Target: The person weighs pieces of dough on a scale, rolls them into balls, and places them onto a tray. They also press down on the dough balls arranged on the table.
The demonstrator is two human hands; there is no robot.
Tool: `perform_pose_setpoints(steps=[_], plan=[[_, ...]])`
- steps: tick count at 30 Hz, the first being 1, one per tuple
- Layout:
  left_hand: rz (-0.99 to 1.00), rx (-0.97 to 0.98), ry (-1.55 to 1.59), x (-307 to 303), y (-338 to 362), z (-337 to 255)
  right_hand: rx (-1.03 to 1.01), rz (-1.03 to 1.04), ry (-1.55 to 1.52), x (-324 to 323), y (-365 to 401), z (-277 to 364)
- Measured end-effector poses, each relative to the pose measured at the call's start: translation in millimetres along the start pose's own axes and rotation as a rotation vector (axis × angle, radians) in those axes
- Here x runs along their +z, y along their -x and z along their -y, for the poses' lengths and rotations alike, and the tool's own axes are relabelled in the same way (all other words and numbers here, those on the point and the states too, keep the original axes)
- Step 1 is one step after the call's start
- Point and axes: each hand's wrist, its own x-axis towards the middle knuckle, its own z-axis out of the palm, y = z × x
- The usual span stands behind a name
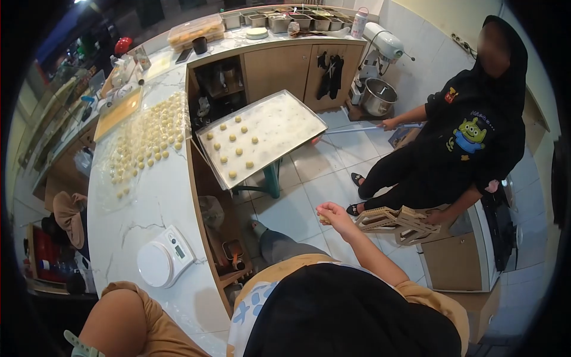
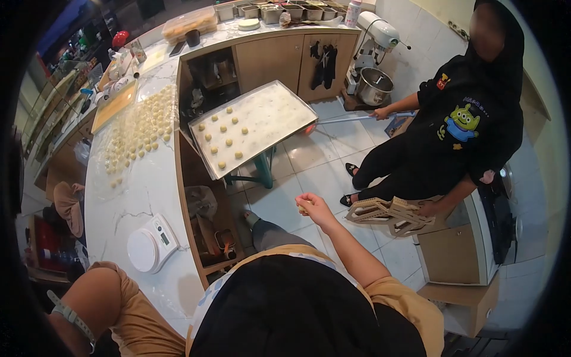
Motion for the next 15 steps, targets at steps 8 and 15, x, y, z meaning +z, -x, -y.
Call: perform_pose_setpoints(steps=[8, 15], plan=[[0.028, -0.013, -0.037, 1.0, 10.0, -5.9, -0.054, 0.013, 0.019, 0.6, -4.2, -14.3], [0.021, -0.018, -0.041, 9.4, 18.8, -10.6, 0.036, 0.038, 0.049, 2.8, -1.6, -17.6]])
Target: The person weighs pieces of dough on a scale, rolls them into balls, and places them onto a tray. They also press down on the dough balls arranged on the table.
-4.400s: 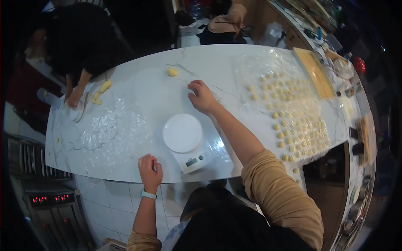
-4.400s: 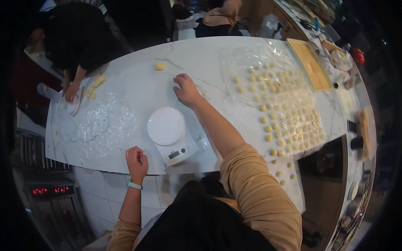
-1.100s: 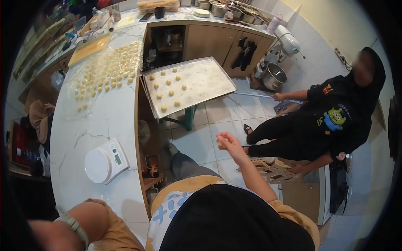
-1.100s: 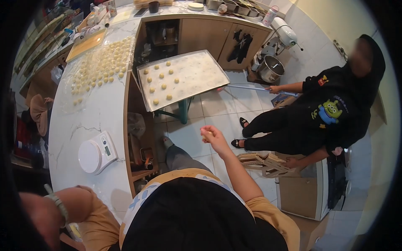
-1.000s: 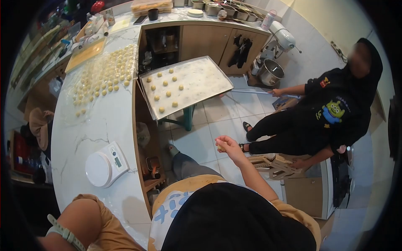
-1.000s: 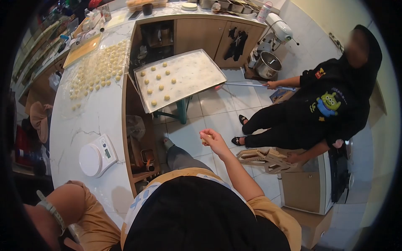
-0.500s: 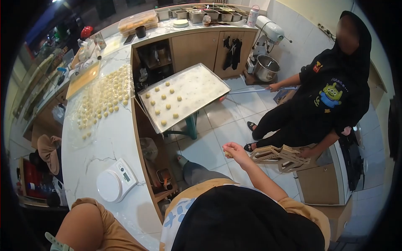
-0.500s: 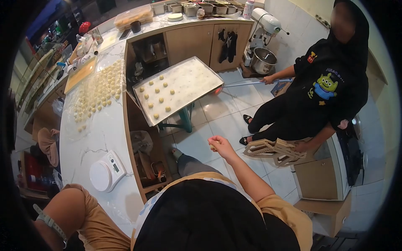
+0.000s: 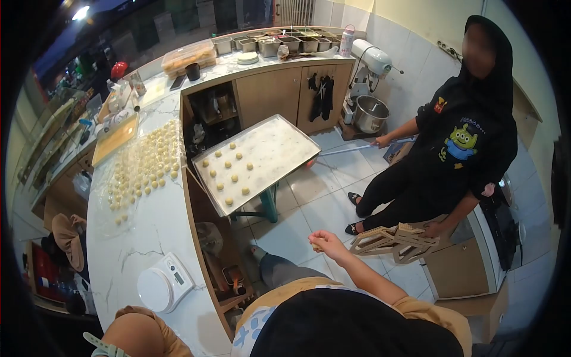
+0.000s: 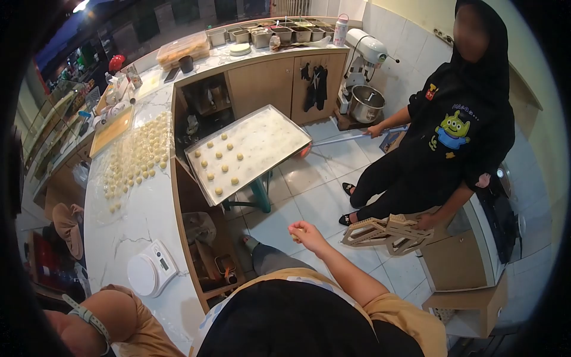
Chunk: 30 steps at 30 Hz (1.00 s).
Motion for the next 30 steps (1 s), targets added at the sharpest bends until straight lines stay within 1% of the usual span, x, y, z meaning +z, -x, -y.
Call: perform_pose_setpoints(steps=[9, 13, 20, 23, 24, 25, 27, 28, 30], plan=[[-0.015, -0.008, 0.000, 7.0, 7.0, -3.0, 0.008, 0.008, -0.011, 10.5, 0.4, -9.9], [-0.039, -0.008, 0.003, 5.2, 7.9, -2.7, 0.019, 0.046, 0.012, 13.9, -1.5, -11.2], [-0.140, -0.004, 0.045, 2.3, -0.7, 5.3, 0.070, 0.069, 0.040, 15.0, -1.9, -16.5], [-0.179, 0.004, 0.006, 3.0, 3.5, 9.0, 0.084, 0.063, 0.052, 16.9, -0.6, -16.4], [-0.125, 0.081, -0.075, 3.3, 7.4, 11.5, 0.091, 0.066, 0.057, 16.5, -1.1, -17.7], [-0.105, 0.074, 0.078, 6.6, 21.0, 17.1, 0.091, 0.063, 0.055, 16.9, -0.3, -18.4], [0.394, -0.119, -0.114, -12.9, 36.9, -2.6, 0.087, 0.049, 0.092, 18.9, 0.1, -19.3], [0.392, -0.118, -0.112, -11.1, 43.4, -2.5, 0.086, 0.047, 0.090, 19.6, -0.7, -20.3], [0.432, -0.141, -0.002, -8.0, 53.2, 0.0, 0.094, 0.078, 0.102, 19.5, -2.0, -22.4]])
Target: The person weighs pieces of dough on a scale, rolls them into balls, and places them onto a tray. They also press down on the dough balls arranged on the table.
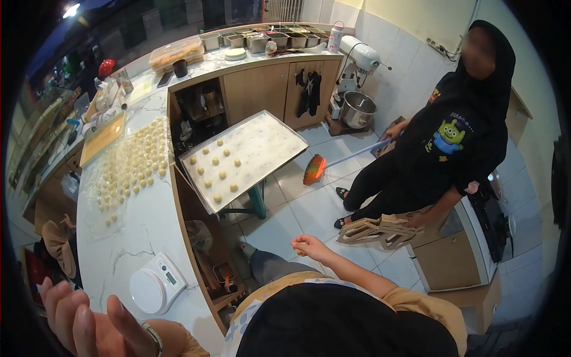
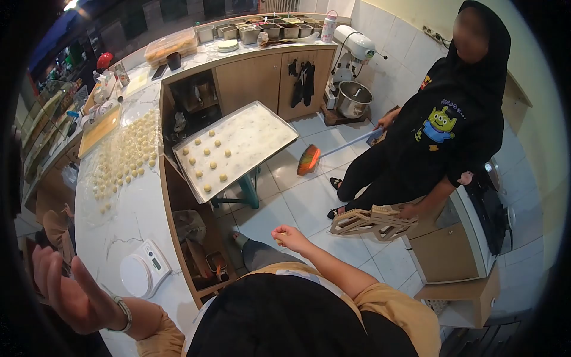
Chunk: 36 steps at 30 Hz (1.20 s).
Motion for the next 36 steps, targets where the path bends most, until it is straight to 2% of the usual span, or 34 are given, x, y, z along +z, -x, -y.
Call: perform_pose_setpoints(steps=[4, 7, 8, 12, 13, 15, 17, 19, 22, 24, 26, 28, 30, 31, 36], plan=[[-0.014, 0.058, 0.052, -15.1, -4.3, 11.4, -0.017, 0.008, 0.028, 0.6, -3.2, 1.8], [-0.359, 0.292, 0.305, -2.7, -23.6, 26.8, -0.017, 0.009, 0.029, 2.3, -6.9, 1.5], [-0.357, 0.293, 0.305, -3.1, -21.6, 25.6, -0.020, 0.008, 0.025, 2.9, -8.1, 0.3], [-0.226, 0.052, 0.490, 1.8, 9.1, 7.2, 0.001, 0.006, 0.034, 5.9, -5.9, -1.6], [-0.190, -0.010, 0.534, 7.5, 13.2, 0.1, 0.006, 0.010, 0.031, 7.0, -5.3, -4.1], [0.188, -0.274, 0.595, 24.8, 23.7, -37.3, 0.016, 0.007, 0.011, 8.0, -5.6, -7.1], [0.556, -0.359, 0.745, 55.8, 37.6, -63.9, 0.028, 0.016, 0.011, 8.3, -4.3, -6.9], [0.879, -0.332, 0.785, 75.9, 78.4, -84.9, 0.039, 0.018, 0.012, 7.2, -3.6, -8.0], [1.023, -0.424, 0.807, 78.2, 161.3, -114.1, 0.047, -0.004, 0.001, 3.5, -4.7, -13.4], [1.072, -0.454, 0.807, 73.2, 197.0, -129.0, 0.088, 0.000, 0.029, 1.2, -6.9, -15.7], [1.185, -0.563, 0.812, 67.2, 221.5, -141.1, 0.085, -0.019, 0.046, -3.7, -15.8, -28.7], [1.196, -0.604, 0.795, 66.0, 238.6, -148.5, 0.082, -0.031, 0.070, -12.9, -29.7, -48.3], [1.201, -0.650, 0.771, 64.1, 250.2, -151.4, 0.210, -0.120, 0.023, -25.7, -43.2, -70.7], [1.236, -0.682, 0.737, 63.4, 254.9, -151.0, 0.207, -0.117, 0.027, -33.5, -49.4, -83.3], [1.266, -0.784, 0.696, 59.0, 243.4, -143.8, 0.270, -0.306, 0.352, -66.0, -45.6, -115.5]])
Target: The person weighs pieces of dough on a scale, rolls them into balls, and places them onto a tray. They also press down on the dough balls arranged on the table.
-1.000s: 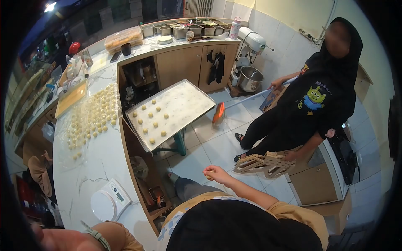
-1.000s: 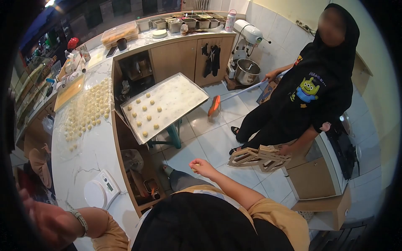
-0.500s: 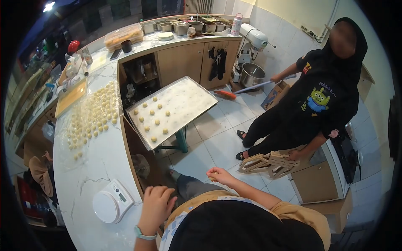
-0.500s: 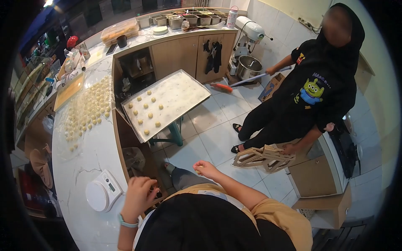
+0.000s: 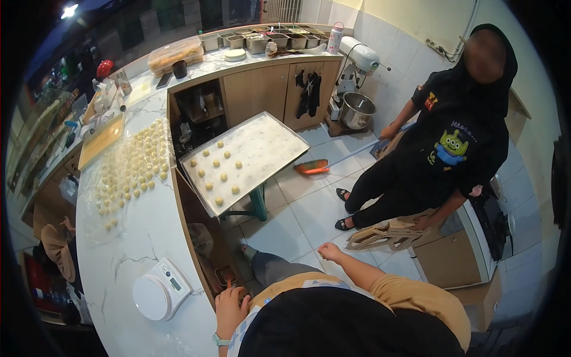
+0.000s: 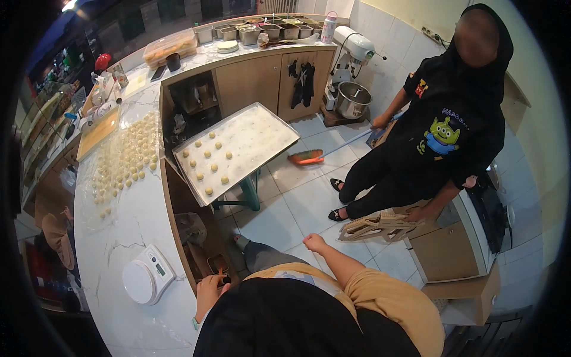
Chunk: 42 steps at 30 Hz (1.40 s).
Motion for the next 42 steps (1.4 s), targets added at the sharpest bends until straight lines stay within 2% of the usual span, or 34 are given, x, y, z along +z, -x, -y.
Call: perform_pose_setpoints(steps=[2, 3, 5, 8, 13, 15, 26, 34, 37, 39, 41, 42], plan=[[-0.166, 0.104, 0.013, -0.8, 3.1, 3.0, -0.003, -0.016, 0.031, -7.9, -3.3, -17.5], [-0.167, 0.108, 0.014, -2.7, 4.5, 3.2, -0.002, -0.030, 0.061, -10.4, -6.0, -27.5], [-0.290, 0.145, -0.031, -6.9, 7.3, 3.5, -0.008, -0.066, 0.102, -13.0, -11.4, -48.5], [-0.313, 0.149, -0.003, -2.6, 16.6, 13.6, -0.025, -0.083, 0.153, -14.3, -16.3, -76.2], [-0.285, 0.207, -0.099, 8.6, 31.8, 29.2, 0.001, -0.025, 0.134, -13.9, -8.1, -74.1], [-0.260, 0.214, -0.140, 10.2, 32.7, 29.7, -0.105, 0.062, 0.278, -13.2, -8.3, -69.1], [-0.273, 0.163, -0.185, 9.5, 29.2, 24.0, -0.140, 0.107, 0.335, -10.3, 6.8, -28.5], [-0.245, 0.137, -0.180, 7.4, 28.8, 23.6, -0.218, 0.093, 0.303, -10.4, -1.7, -43.3], [-0.237, 0.141, -0.187, 6.8, 29.3, 24.6, -0.139, 0.120, 0.319, -13.0, -0.2, -45.1], [-0.240, 0.162, -0.195, 8.0, 29.8, 26.5, -0.354, 0.105, 0.589, -14.8, 2.0, -49.5], [-0.236, 0.180, -0.223, 9.2, 29.4, 28.6, -0.344, 0.123, 0.617, -14.8, 1.2, -51.8], [-0.236, 0.183, -0.224, 8.6, 28.8, 28.5, -0.344, 0.068, 0.602, -14.7, 3.5, -50.6]])
